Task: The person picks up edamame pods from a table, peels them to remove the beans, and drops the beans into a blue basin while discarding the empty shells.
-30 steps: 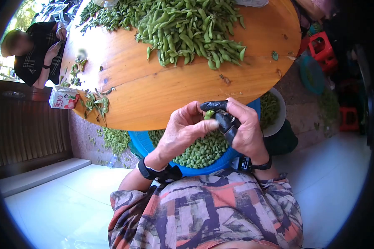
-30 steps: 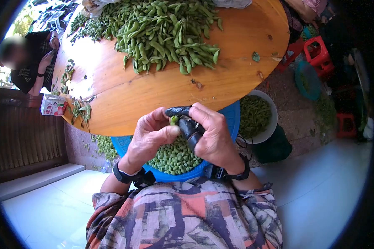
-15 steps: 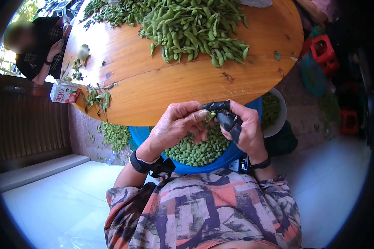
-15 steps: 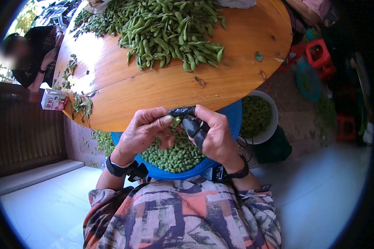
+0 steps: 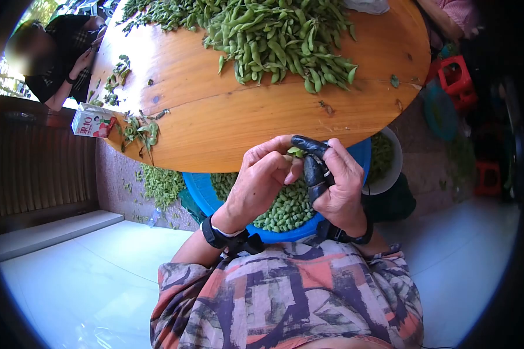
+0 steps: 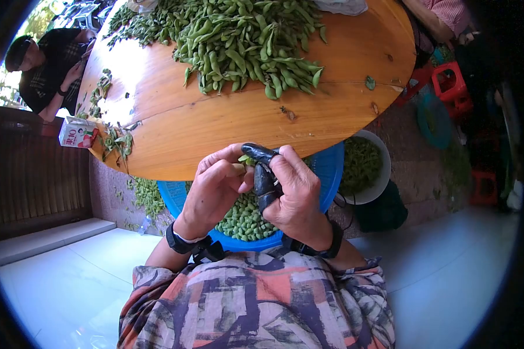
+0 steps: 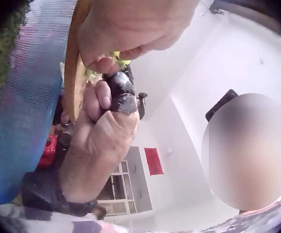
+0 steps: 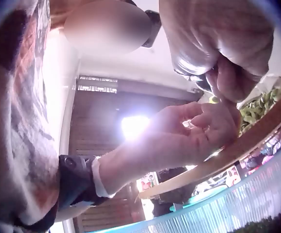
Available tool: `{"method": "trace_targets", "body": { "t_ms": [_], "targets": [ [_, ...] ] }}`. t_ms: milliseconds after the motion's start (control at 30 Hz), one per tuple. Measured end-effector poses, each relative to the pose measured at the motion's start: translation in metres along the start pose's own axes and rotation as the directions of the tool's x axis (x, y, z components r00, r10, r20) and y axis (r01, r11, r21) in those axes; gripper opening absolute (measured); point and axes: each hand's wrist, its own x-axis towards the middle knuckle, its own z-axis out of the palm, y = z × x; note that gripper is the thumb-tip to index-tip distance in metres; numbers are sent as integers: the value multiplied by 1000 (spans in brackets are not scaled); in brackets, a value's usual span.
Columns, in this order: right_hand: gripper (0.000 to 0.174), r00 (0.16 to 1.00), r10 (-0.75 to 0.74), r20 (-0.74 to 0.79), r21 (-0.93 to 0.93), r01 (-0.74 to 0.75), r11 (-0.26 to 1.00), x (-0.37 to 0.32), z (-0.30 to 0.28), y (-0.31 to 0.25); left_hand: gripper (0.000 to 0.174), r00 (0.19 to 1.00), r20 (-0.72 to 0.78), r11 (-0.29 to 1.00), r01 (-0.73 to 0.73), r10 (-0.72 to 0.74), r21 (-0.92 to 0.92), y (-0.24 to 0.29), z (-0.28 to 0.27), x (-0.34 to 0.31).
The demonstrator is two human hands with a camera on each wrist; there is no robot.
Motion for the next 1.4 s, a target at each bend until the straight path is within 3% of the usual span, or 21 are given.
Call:
{"method": "trace_targets", "body": {
  "t_ms": [67,133,233,333,367,433,500,600,667,700,767,833,867,900,967,1000,1033,1100,1167,1300,1400],
  "targets": [
    [18,1000,-22,-6,-23,22,999,0,0,-1,25,1000,-4,999,-2,2,-41,-1,3,-1],
    [17,999,-45,-9,-44,44,998,0,-1,-3,25,992,-124,977,33,-6,211,-2,5,-3],
    [18,999,-41,-18,-5,41,999,2,-5,-1,24,997,-68,959,40,-22,280,1,4,-2],
    [27,969,178,173,280,-222,934,6,-19,7,25,996,53,972,58,-72,228,1,1,-2],
    [27,969,181,170,282,-224,933,6,-22,8,25,996,53,971,62,-76,231,2,1,-2],
    [33,983,24,180,41,-32,999,4,-26,10,25,992,62,930,79,-108,360,3,1,-1],
    [39,989,-56,137,14,54,998,-2,-24,4,25,993,63,917,72,-105,392,1,4,2],
    [34,992,-77,101,24,75,997,0,-29,11,25,988,75,923,99,-137,373,-1,5,5],
    [28,989,27,143,129,-46,991,2,-39,13,24,982,84,938,134,-169,320,3,7,6],
    [14,996,14,89,163,-28,986,3,-43,18,23,964,78,865,190,-254,464,10,12,7],
    [26,952,260,161,265,-296,918,-7,-67,27,22,939,59,762,236,-338,603,20,13,6],
    [40,849,485,210,352,-528,773,-17,-104,35,22,804,412,384,-250,-430,889,30,10,6],
    [35,846,499,189,305,-533,789,-19,-125,36,19,722,473,351,-329,-504,877,37,13,6],
    [31,843,512,167,256,-538,803,-21,-144,38,19,720,474,345,-335,-507,877,44,15,10],
    [23,874,468,131,-72,-462,884,-27,-174,49,16,759,506,138,-497,-410,857,57,23,24],
    [24,943,331,28,-238,-315,919,-30,-177,55,15,885,341,34,-349,-317,936,64,34,32],
    [24,945,325,26,-240,-310,920,-32,-180,56,18,863,487,-130,-502,-130,855,63,29,50],
    [24,905,422,-58,-339,-415,844,-33,-184,56,23,812,581,-345,-532,49,773,64,20,89],
    [23,891,446,-86,-314,-449,836,-31,-178,49,23,807,590,-508,-507,4,696,68,13,113],
    [24,931,342,-126,-273,-364,890,-29,-149,50,18,819,572,-546,-495,-34,676,71,11,115],
    [30,964,266,-4,-102,-265,959,-19,-118,45,10,815,576,-390,-512,60,765,70,11,98]
  ]
}}
